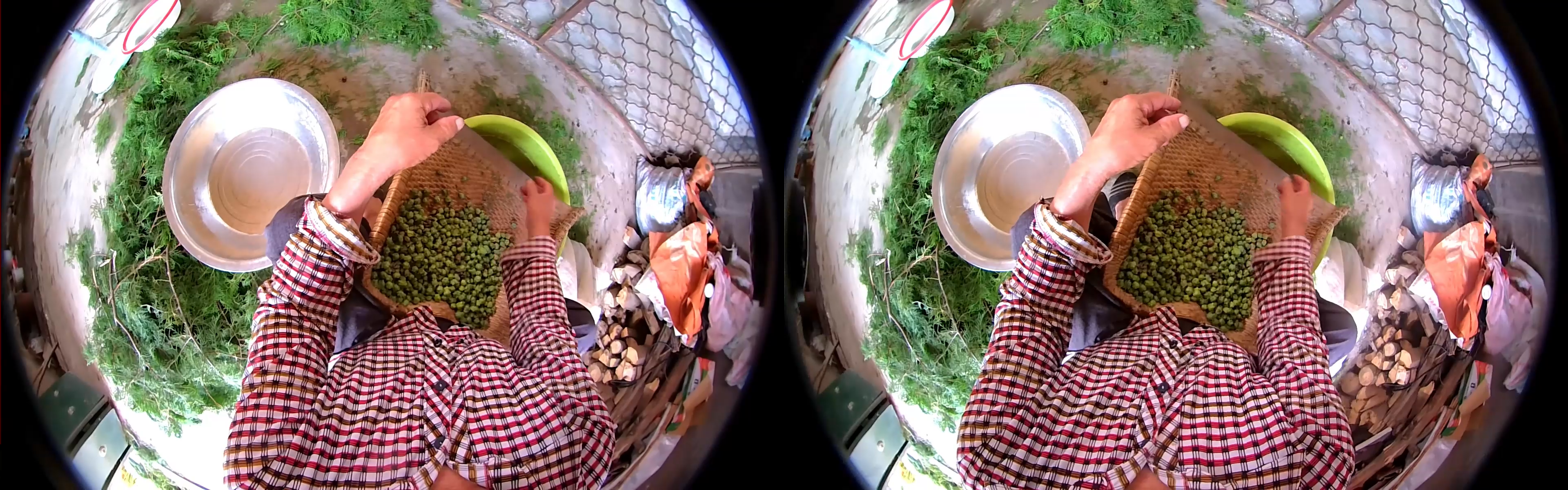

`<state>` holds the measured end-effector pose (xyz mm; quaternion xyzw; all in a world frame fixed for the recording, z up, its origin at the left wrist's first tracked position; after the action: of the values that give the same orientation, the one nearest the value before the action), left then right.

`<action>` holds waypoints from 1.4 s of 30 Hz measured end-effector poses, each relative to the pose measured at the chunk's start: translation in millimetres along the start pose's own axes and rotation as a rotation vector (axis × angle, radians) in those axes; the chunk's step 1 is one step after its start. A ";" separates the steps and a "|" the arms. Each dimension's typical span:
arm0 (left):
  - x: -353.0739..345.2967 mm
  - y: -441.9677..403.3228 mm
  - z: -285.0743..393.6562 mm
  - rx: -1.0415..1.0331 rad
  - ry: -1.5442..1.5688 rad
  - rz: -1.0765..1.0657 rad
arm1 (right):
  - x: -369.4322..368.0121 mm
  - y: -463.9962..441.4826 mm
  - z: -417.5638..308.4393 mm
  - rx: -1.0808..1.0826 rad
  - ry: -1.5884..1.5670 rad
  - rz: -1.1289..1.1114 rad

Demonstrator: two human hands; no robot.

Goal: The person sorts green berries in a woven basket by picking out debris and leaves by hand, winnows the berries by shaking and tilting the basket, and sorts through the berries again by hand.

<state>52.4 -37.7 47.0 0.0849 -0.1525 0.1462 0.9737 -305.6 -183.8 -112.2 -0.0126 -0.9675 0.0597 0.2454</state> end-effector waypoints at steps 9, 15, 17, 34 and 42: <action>-5.5 -2.0 -4.3 -0.038 -0.038 0.033 | -52.9 43.3 -6.2 0.221 0.807 -0.498; -6.4 -2.1 -0.4 -0.021 -0.040 -0.003 | -63.1 25.3 9.2 0.211 0.617 -0.417; -7.1 -1.8 -1.6 0.007 -0.049 -0.033 | -61.0 23.9 -3.7 0.161 0.393 -0.299; -3.6 -1.9 0.0 -0.014 -0.058 -0.011 | -115.7 77.6 -67.9 0.321 0.544 -0.852; -11.0 -5.3 -5.6 -0.033 -0.131 -0.026 | -81.6 120.3 -106.2 0.379 0.146 -0.899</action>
<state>45.5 -44.3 37.6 0.0804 -0.2170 0.1250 0.9648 -183.9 -57.2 -72.8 0.4467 -0.8295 0.1220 0.3122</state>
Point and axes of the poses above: each hand's wrist, its own y-axis away from the middle knuckle, its own x-axis out of the back of the hand, z = x × y, the point moved 7 cm from there along -y, towards the middle knuckle, and after that the axes turned 10 degrees about x, right-handed, at the moved point
